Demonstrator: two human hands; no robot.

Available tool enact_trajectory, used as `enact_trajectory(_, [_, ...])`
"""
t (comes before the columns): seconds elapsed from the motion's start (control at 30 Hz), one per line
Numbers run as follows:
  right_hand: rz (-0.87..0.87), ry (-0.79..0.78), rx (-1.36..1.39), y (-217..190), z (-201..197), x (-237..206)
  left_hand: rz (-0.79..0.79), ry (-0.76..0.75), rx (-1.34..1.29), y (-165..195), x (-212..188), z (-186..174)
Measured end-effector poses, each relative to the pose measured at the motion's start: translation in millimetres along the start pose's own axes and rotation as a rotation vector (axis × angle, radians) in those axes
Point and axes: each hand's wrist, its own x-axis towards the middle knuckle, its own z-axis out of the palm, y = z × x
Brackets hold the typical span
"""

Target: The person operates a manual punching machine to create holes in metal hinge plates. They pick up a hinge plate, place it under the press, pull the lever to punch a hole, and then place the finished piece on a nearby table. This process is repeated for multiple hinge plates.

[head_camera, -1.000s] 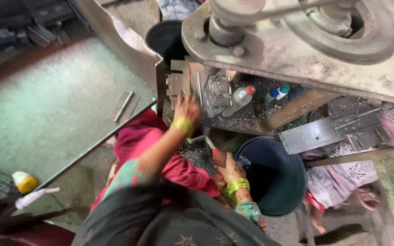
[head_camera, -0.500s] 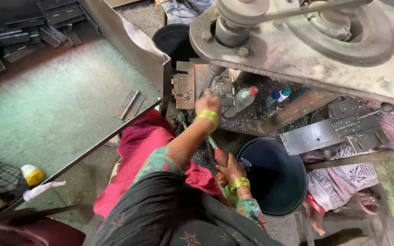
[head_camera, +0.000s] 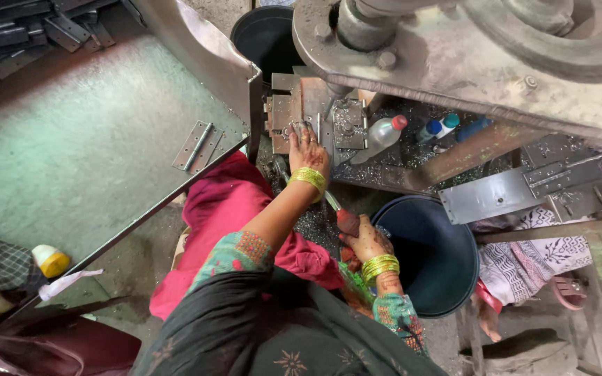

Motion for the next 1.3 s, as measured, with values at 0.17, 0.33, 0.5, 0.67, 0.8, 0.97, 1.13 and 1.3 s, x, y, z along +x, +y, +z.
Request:
enact_trajectory(0.17, [-0.049, 0.177, -0.456, 74.7, 42.1, 55.6, 0.002, 0.033, -0.034, -6.6, 15.6, 29.2])
enact_trajectory(0.33, [-0.327, 0.228, -0.19, 127.8, 82.9, 93.8, 0.108, -0.035, -0.08, -16.1, 6.2, 23.4])
enact_trajectory(0.5, [-0.1, 0.157, -0.364, 100.7, 39.4, 73.7, 0.095, 0.027, 0.025, -18.6, 12.5, 17.4])
enact_trajectory(0.67, [-0.039, 0.174, -0.49, 92.1, 36.0, 64.3, 0.066, 0.038, 0.01, -15.8, 33.9, 16.9])
enact_trajectory(0.8, [-0.136, 0.276, -0.299, 120.8, 76.7, 78.7, 0.092, 0.059, -0.029, -19.1, 28.9, 20.8])
enact_trajectory(0.97, [-0.105, 0.16, -0.33, 124.9, 62.8, 88.5, 0.086, 0.117, -0.029, -24.7, 27.1, 43.4])
enact_trajectory(1.13, [-0.119, 0.2, -0.462, 116.1, 40.9, 85.4, -0.036, 0.324, -0.039, -16.2, 65.1, 47.9])
enact_trajectory(1.3, [-0.11, 0.24, -0.306, 128.3, 77.4, 86.8, 0.033, 0.105, -0.002, -22.1, 51.6, 28.6])
